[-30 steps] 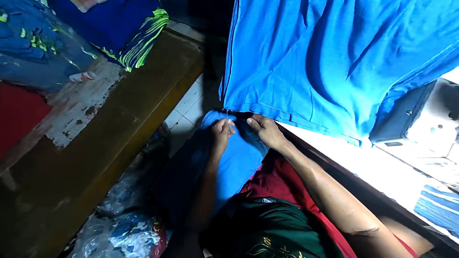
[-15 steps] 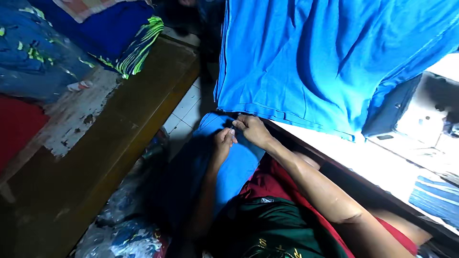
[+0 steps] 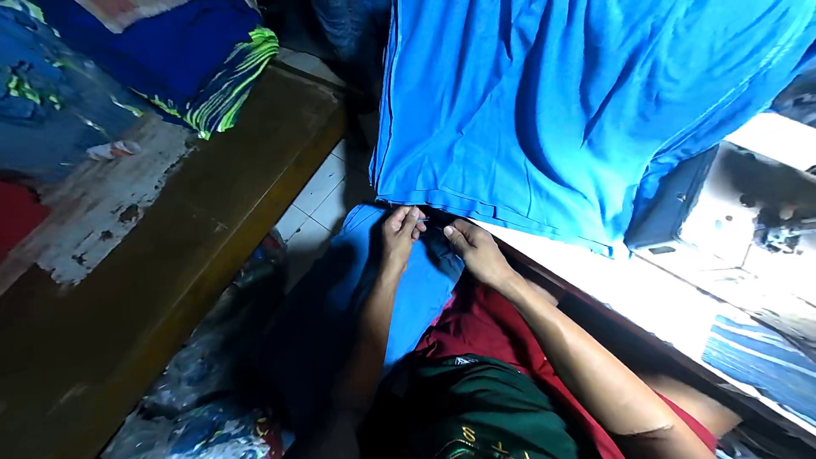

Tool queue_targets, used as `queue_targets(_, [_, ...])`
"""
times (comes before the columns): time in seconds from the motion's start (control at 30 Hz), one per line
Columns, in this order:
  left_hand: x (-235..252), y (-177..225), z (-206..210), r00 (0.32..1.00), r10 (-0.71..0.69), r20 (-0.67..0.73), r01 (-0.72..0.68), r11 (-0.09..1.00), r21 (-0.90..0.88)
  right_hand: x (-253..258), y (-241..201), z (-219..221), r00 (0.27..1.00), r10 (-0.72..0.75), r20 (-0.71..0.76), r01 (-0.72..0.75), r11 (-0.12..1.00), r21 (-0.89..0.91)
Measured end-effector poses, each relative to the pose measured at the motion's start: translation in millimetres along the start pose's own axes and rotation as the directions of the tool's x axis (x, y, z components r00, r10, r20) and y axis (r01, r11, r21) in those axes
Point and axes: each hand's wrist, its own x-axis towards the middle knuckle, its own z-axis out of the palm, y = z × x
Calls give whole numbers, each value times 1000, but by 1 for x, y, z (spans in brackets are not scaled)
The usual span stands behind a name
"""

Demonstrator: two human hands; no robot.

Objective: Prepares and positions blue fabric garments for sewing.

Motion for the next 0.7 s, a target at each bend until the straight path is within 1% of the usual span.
queue_targets(0.1, [-14, -8, -9, 1000, 3, -28, -1, 999, 40, 6, -2, 4, 1000, -23, -19, 22, 999, -33])
queue_targets(0.23, [-26, 0, -19, 1000, -1, -24, 4, 993, 120, 19, -13, 18, 1000, 5, -20, -7, 994, -111])
queue_targets(0.37, [-29, 3, -17, 1000, -5, -13, 7, 988, 153, 32, -27, 27, 1000, -15, -11, 13, 993, -121])
queue_targets(0.43, [-32, 0, -14, 1000, -3, 10, 2, 984, 180, 33, -33, 31, 999, -27, -37, 21, 990, -138])
queue_targets(0.53, [-34, -2, -20, 997, -52, 54, 29, 931, 364, 34, -31, 30, 999, -28, -35, 22, 987, -158])
queue_targets(0.6, [-24, 0, -37, 997, -68, 32, 44, 872, 488, 27, -24, 23, 999, -28, 19, 30, 993, -116])
queue_targets(0.63, [-16, -2, -49, 999, -36, -9, 36, 864, 503, 21, -21, 20, 999, -24, 49, 28, 995, -92])
queue_targets(0.7, [12, -13, -70, 982, 98, -164, -9, 882, 470, 9, -18, 12, 997, -25, 76, 29, 998, -57])
